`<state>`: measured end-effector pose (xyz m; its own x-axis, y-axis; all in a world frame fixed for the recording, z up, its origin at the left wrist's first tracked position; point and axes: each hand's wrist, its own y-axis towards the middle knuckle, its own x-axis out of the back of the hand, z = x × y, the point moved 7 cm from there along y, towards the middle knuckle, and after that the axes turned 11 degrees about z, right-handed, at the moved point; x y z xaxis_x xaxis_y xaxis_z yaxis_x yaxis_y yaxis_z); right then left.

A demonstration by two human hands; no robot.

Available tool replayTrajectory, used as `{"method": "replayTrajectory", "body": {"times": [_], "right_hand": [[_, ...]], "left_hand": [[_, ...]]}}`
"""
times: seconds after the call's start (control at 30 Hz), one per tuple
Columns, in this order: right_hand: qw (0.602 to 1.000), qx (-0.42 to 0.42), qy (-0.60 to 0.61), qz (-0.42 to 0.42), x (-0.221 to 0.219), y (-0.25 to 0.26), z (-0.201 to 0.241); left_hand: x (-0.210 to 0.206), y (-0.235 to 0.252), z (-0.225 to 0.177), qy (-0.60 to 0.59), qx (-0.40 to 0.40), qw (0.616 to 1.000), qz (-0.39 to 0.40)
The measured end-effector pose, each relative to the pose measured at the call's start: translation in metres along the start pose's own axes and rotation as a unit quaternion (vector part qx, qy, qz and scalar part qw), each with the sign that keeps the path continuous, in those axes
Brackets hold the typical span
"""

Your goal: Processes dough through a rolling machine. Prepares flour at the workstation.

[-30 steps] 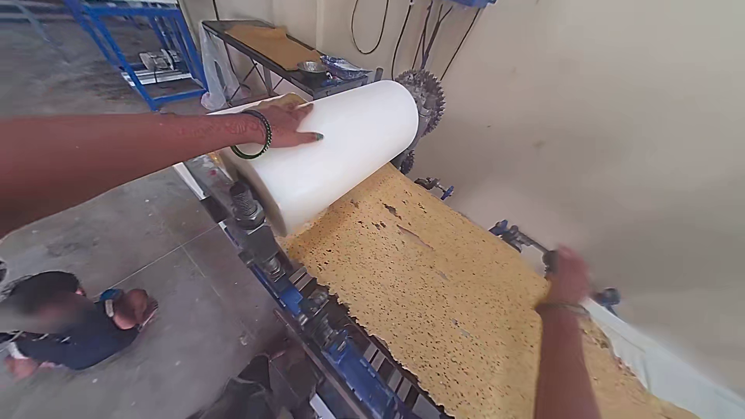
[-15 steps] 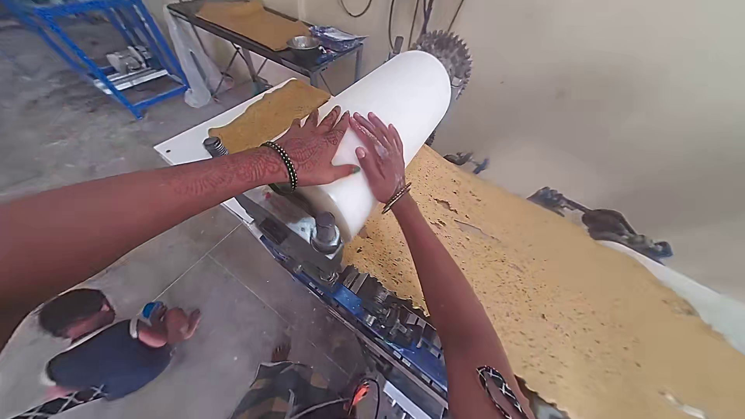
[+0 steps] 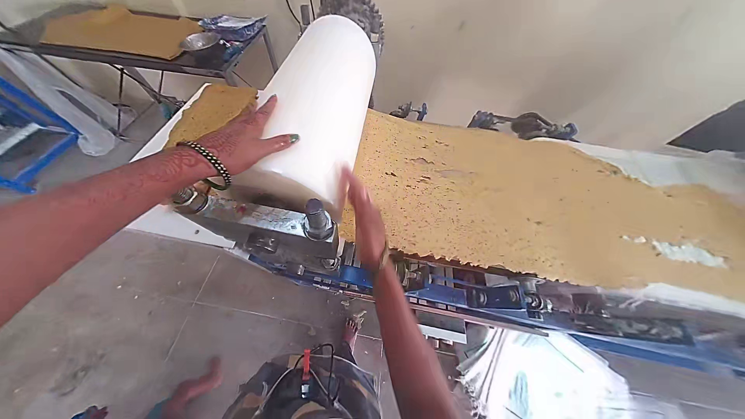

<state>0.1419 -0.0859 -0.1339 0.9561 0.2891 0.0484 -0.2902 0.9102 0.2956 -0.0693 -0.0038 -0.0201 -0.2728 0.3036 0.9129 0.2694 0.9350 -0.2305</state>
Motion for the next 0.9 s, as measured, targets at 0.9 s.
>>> {"method": "replayTrajectory", "body": {"times": [0.9], "right_hand": [[0.77, -0.189, 0.549, -0.266, -0.03, -0.036, -0.152]], "left_hand": [[-0.011, 0.013, -0.053, 0.178, 0.047, 0.983, 0.015]]}}
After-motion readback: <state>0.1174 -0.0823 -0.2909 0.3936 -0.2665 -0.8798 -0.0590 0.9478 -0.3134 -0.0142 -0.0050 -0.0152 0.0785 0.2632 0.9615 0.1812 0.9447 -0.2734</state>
